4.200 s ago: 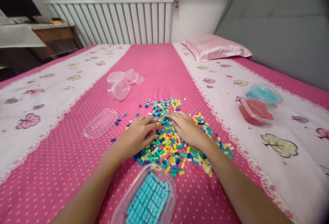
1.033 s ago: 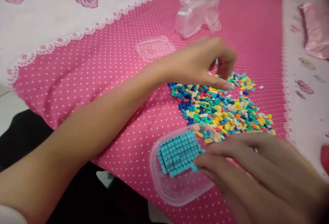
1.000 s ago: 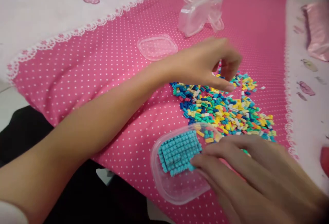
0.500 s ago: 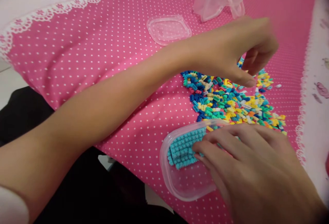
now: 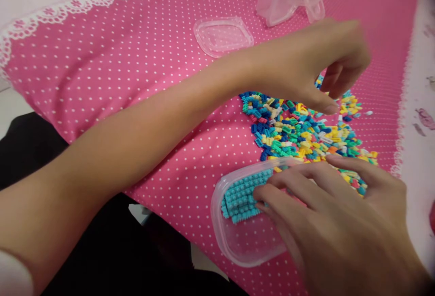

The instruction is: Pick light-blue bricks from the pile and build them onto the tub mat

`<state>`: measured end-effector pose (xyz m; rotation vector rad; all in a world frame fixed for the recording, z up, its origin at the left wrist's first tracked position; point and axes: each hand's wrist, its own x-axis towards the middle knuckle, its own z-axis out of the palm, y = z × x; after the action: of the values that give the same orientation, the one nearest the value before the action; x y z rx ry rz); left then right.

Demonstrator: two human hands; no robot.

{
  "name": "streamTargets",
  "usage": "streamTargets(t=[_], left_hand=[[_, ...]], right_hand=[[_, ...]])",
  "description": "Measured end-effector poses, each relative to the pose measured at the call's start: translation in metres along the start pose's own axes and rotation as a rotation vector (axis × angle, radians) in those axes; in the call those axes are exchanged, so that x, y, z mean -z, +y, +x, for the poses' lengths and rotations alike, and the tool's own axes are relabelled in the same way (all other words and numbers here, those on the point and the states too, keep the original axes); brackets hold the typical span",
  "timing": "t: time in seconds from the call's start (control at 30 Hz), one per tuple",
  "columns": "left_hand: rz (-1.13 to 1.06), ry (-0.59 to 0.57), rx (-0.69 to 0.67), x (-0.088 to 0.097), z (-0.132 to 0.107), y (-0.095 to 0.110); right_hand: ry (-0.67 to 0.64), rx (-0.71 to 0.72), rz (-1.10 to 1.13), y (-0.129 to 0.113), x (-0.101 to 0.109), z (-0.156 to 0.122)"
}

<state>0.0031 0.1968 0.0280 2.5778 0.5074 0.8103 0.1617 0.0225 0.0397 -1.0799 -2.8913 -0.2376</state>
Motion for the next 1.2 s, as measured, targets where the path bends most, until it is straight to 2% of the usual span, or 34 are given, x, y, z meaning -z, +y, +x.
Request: streamTargets(t=[0.37,0.57,1.2], left_hand=[[0.016,-0.011,0.004,0.0,-0.001,-0.002],[-0.056,0.049,-0.046,-0.003,-0.002,-0.006],[-0.05,0.051,-0.09,-0.004,-0.003,-0.011]], right_hand=[[0.009,-0.009,-0.008,-0.003,0.0,0.005],[0.002,-0.015,0.02,-0.001,0.002,0.004],[-0.04,-0.053,-0.025,-0.004,0.006,0.001]])
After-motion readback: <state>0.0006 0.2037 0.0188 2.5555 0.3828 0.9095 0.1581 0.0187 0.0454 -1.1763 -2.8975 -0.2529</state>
